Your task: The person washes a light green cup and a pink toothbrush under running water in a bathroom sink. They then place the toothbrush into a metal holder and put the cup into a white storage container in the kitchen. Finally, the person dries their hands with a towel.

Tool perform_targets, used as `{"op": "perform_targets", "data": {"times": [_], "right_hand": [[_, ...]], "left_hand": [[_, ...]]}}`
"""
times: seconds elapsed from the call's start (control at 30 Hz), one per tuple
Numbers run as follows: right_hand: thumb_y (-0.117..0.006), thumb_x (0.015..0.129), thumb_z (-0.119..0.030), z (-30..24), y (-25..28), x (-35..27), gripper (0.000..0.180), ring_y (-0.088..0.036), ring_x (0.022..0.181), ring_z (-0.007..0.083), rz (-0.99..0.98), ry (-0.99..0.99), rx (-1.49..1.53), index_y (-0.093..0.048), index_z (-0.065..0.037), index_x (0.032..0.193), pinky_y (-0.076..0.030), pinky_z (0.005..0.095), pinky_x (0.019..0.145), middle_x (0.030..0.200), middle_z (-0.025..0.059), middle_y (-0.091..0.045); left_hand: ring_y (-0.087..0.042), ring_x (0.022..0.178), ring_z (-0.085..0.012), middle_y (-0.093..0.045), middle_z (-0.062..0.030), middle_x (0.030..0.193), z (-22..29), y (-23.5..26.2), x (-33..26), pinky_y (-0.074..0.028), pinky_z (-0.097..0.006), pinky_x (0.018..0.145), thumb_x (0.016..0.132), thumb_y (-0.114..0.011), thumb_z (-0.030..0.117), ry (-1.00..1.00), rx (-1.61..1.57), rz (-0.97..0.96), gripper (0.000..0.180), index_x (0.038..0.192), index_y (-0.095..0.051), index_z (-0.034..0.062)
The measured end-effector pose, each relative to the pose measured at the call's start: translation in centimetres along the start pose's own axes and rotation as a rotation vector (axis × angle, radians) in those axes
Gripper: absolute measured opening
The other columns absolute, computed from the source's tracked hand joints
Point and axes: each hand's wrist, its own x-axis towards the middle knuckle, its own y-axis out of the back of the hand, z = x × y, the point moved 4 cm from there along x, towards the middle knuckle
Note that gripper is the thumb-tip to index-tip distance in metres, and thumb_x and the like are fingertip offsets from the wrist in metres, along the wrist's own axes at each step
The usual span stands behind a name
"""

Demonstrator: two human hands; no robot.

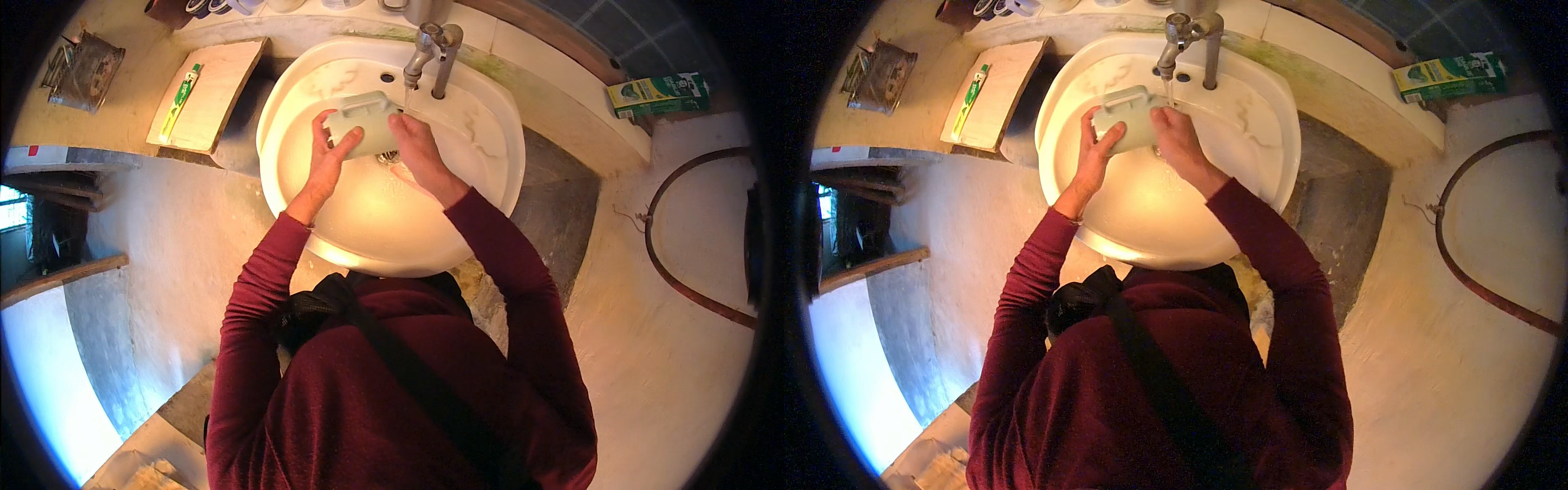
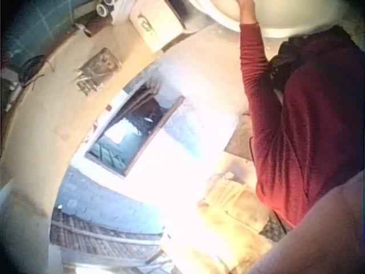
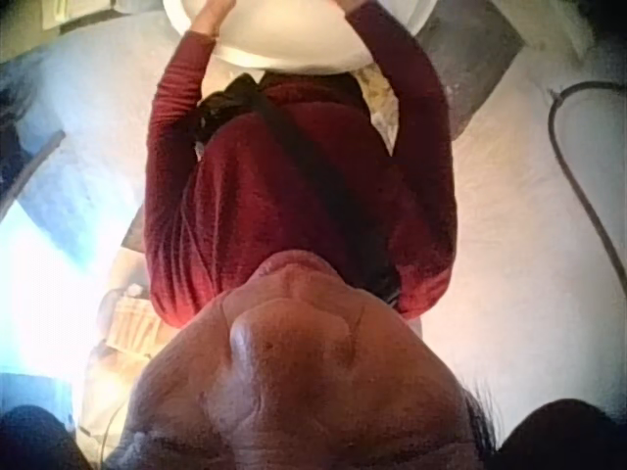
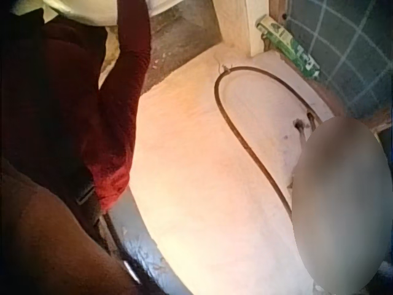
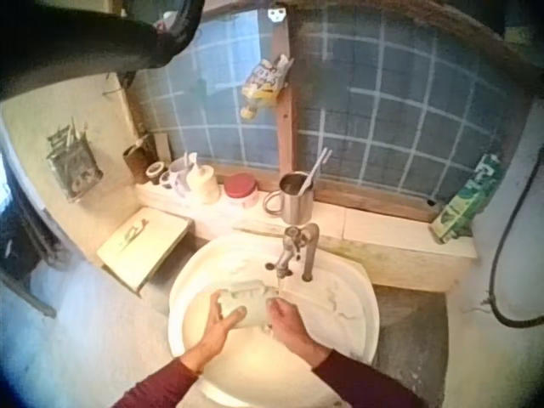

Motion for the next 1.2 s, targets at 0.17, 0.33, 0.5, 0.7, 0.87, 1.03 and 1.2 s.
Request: {"op": "perform_targets", "data": {"times": [0.17, 0.33, 0.5, 0.7, 0.87, 1.03, 1.2], "right_hand": [[-0.049, 0.09, -0.022, 1.5, -0.4, 1.7, 0.028, -0.055, 0.066, 0.0213, 0.235, 0.146, 0.195, -0.051, 0.004, 0.08, -0.041, 0.0324, 0.059, 0.07, 0.0157, -0.054], [-0.049, 0.09, -0.023, 0.0, 0.6, -0.9, 0.032, -0.053, 0.061, 0.0312, 0.017, 0.472, -0.262, -0.048, 0.004, 0.074, -0.041, 0.0351, 0.058, 0.069, 0.0192, -0.055], [-0.051, 0.089, -0.023, -1.8, 0.8, 1.7, 0.029, -0.054, 0.06, 0.027, 0.138, -0.004, 0.301, -0.055, 0.004, 0.081, -0.041, 0.0321, 0.057, 0.068, 0.017, -0.058], [-0.05, 0.091, -0.022, -0.8, 0.6, -0.4, 0.028, -0.053, 0.072, 0.0117, -0.079, 0.328, -0.023, -0.054, 0.004, 0.098, -0.044, 0.0285, 0.069, 0.078, 0.0023, -0.059], [-0.05, 0.091, -0.017, -1.5, -0.2, 0.7, 0.023, -0.055, 0.075, 0.0166, 0.131, -0.007, 0.132, -0.053, 0.002, 0.104, -0.044, 0.0274, 0.071, 0.085, 0.0037, -0.061], [-0.055, 0.084, -0.017, -3.5, 0.4, -1.9, 0.02, -0.054, 0.09, 0.0357, -0.139, 0.983, -0.659, -0.055, -0.001, 0.097, -0.036, 0.043, 0.085, 0.088, 0.0191, -0.058], [-0.057, 0.084, -0.012, -3.0, 0.1, -1.6, 0.024, -0.053, 0.096, 0.0331, -0.185, 0.6, -0.653, -0.054, 0.0, 0.104, -0.038, 0.0402, 0.089, 0.096, 0.0174, -0.059]], "left_hand": [[-0.051, 0.097, -0.0206, -0.047, -0.0145, 0.112, -0.7, -1.5, 1.8, -0.045, -0.034, 0.081, 0.081, -0.062, 0.037, -0.071, -0.016, 0.078, 0.058, 0.124, -0.034, 0.0095], [-0.057, 0.09, -0.0213, -0.054, -0.0108, 0.105, 0.8, -1.9, 2.8, -0.052, -0.033, 0.068, 0.082, -0.051, 0.052, 0.324, -0.178, 0.021, 0.057, 0.119, -0.043, 0.009], [-0.056, 0.093, -0.0173, -0.053, -0.0054, 0.11, 0.5, -3.2, 2.9, -0.052, -0.031, 0.068, 0.083, -0.048, 0.055, 0.093, 0.032, 0.076, 0.056, 0.121, -0.044, 0.0145], [-0.054, 0.099, -0.0202, -0.052, -0.0079, 0.112, 0.5, -2.9, 2.8, -0.05, -0.035, 0.077, 0.081, -0.053, 0.051, 0.352, -0.268, -0.113, 0.06, 0.124, -0.041, 0.0119], [-0.055, 0.098, -0.0196, -0.054, -0.009, 0.111, 0.5, -3.4, 3.0, -0.05, -0.036, 0.077, 0.079, -0.056, 0.049, 0.148, -0.177, -0.011, 0.059, 0.124, -0.043, 0.0123], [-0.059, 0.091, -0.0221, -0.055, -0.0112, 0.108, 1.1, -2.2, 3.4, -0.054, -0.035, 0.071, 0.081, -0.054, 0.051, 0.363, -0.284, -0.047, 0.061, 0.12, -0.045, 0.0052], [-0.059, 0.093, -0.0229, -0.054, -0.0127, 0.11, 0.3, -2.3, 3.8, -0.056, -0.035, 0.07, 0.084, -0.047, 0.055, 0.427, -0.4, -0.026, 0.061, 0.121, -0.045, 0.0063]]}}
